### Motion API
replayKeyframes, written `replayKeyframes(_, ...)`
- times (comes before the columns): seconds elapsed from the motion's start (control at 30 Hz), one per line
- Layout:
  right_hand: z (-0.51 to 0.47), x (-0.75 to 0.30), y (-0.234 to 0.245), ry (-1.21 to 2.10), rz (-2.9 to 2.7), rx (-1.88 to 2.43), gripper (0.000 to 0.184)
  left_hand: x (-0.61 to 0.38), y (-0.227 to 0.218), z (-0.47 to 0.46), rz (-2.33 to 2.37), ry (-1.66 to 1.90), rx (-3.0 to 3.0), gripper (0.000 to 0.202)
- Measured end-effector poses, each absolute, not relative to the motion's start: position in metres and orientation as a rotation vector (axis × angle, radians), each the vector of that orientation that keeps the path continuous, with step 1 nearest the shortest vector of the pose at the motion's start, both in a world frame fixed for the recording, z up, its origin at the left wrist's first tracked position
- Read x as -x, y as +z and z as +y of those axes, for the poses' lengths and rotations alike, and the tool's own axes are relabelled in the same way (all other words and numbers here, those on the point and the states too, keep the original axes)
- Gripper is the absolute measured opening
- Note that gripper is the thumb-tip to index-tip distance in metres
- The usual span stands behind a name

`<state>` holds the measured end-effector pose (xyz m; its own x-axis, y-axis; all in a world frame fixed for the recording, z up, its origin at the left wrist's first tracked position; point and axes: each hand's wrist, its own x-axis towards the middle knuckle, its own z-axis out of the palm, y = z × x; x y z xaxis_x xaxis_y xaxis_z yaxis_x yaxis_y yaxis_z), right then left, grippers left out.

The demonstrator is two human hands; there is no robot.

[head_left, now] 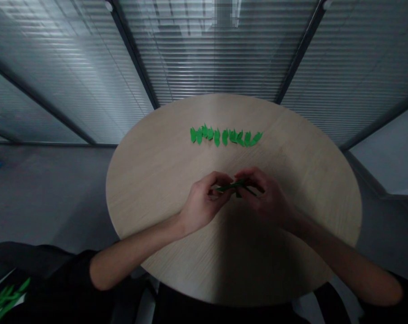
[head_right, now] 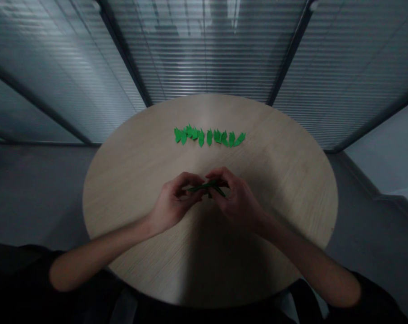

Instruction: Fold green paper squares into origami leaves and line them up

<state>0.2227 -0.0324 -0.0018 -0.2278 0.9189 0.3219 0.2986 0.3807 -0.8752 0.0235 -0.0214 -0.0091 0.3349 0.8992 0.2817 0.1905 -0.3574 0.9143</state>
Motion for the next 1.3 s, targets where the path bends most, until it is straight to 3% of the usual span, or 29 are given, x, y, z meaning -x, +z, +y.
replayKeyframes(0.2,-0.0342,-0.2249,0.0002,0.84,-1.775,1.101,0.015,-0.0222,-0.0089,-0.0231,0.985,1.076,-1.806,0.014)
replayKeyframes(0.6,-0.0314,-0.2265,-0.0037,0.745,-1.831,1.099,0.039,-0.0227,-0.0084,-0.0214,0.984,1.091,-1.68,0.016)
replayKeyframes(0.8,-0.0301,-0.2264,-0.0037,0.527,-1.904,1.134,0.026,-0.0222,-0.0106,-0.0215,0.996,1.084,-1.691,0.017)
replayKeyframes(0.93,-0.0308,-0.2262,-0.0042,0.636,-1.813,1.177,0.03,-0.0218,-0.0119,-0.0211,0.999,1.092,-1.692,0.017)
replayKeyframes(1.03,-0.032,-0.2253,-0.0049,0.719,-1.793,1.142,0.022,-0.0212,-0.0116,-0.021,1.004,1.078,-1.7,0.015)
replayKeyframes(1.3,-0.0331,-0.2268,-0.0089,0.653,-1.806,1.123,0.025,-0.0204,-0.0085,-0.0203,1.066,1.059,-1.804,0.009)
